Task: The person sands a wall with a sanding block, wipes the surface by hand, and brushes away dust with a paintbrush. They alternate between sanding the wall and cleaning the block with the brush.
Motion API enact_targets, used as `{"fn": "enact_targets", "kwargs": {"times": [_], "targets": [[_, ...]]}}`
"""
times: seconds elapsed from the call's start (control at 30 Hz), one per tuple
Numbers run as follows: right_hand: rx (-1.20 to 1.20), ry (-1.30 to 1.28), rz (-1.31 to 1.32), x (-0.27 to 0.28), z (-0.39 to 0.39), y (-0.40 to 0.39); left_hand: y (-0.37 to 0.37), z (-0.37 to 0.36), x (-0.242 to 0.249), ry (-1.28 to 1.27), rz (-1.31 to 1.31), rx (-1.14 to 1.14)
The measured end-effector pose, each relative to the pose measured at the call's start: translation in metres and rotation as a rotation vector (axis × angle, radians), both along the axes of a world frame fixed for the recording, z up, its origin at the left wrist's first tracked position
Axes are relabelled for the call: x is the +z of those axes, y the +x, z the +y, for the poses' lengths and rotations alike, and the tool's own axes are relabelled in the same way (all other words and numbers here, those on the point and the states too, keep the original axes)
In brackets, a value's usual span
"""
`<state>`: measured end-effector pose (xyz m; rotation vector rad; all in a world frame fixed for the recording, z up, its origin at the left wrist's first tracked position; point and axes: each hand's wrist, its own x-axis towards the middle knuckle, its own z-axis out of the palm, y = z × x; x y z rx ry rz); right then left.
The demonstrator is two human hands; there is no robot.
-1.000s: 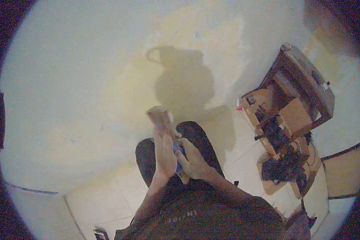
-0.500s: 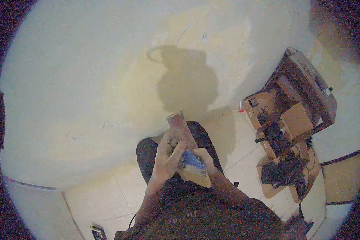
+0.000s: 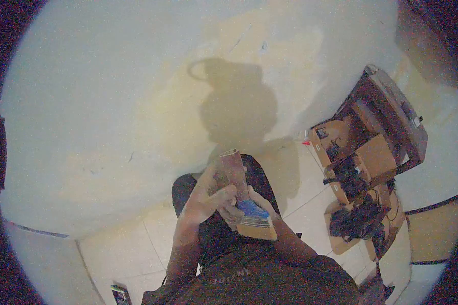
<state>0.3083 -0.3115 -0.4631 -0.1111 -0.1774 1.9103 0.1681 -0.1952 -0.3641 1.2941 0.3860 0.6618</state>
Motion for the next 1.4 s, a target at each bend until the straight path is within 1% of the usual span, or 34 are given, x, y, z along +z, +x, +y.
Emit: {"fn": "enact_targets", "kwargs": {"times": [0.07,0.13,0.2,0.3,0.4,0.47,0.5,0.57,0.67,0.7,0.77,0.8,0.87,0.97,1.07,1.17,1.27,1.3,1.4], "targets": [[-0.006,-0.008,-0.085,-0.005,-0.002,-0.001,0.001,0.007,0.010,-0.104,-0.030,-0.025],[0.024,0.071,-0.055,0.000,0.002,-0.005,0.002,0.014,0.003,-0.107,-0.028,-0.049],[0.091,0.232,0.093,0.011,0.010,-0.014,0.003,0.014,0.001,-0.120,-0.030,-0.055],[0.062,0.353,0.060,0.020,0.016,-0.020,0.002,0.012,0.002,-0.116,-0.041,-0.034],[0.023,0.176,0.156,0.038,0.009,-0.022,0.003,0.013,0.001,-0.091,-0.063,0.007],[0.031,0.120,0.192,0.044,0.006,-0.021,0.003,0.012,0.002,-0.114,-0.097,0.031],[0.033,0.092,0.209,0.044,0.005,-0.022,0.001,0.011,0.001,-0.058,-0.067,0.060],[0.020,0.115,0.227,0.041,0.004,-0.026,-0.003,0.011,-0.003,0.054,-0.003,0.120],[0.034,0.149,0.228,0.038,0.006,-0.027,-0.008,0.014,0.003,-0.048,0.038,0.061],[0.043,0.159,0.221,0.041,0.007,-0.027,-0.008,0.014,0.004,-0.087,0.015,0.058],[0.031,0.138,0.128,0.053,0.005,-0.024,-0.009,0.015,0.004,-0.163,-0.029,0.051],[0.024,0.126,0.082,0.057,0.004,-0.024,-0.009,0.015,0.001,-0.206,-0.092,0.044],[0.008,0.124,0.095,0.053,0.004,-0.022,-0.007,0.017,-0.009,-0.291,-0.218,0.030],[-0.036,0.071,0.082,0.055,0.007,-0.026,-0.008,0.022,-0.015,-0.259,-0.217,-0.008],[-0.031,0.063,0.038,0.057,0.009,-0.025,-0.004,0.015,0.001,-0.120,-0.017,0.087],[0.010,0.100,0.049,0.054,0.010,-0.026,-0.004,0.016,0.006,-0.078,0.078,0.060],[0.057,0.160,0.110,0.047,0.011,-0.029,-0.001,0.013,-0.006,-0.211,-0.122,-0.015],[0.073,0.184,0.135,0.043,0.011,-0.031,-0.003,0.014,-0.009,-0.248,-0.129,-0.064],[0.095,0.174,0.079,0.040,0.009,-0.030,-0.006,0.017,-0.009,-0.338,-0.189,-0.177]]}}
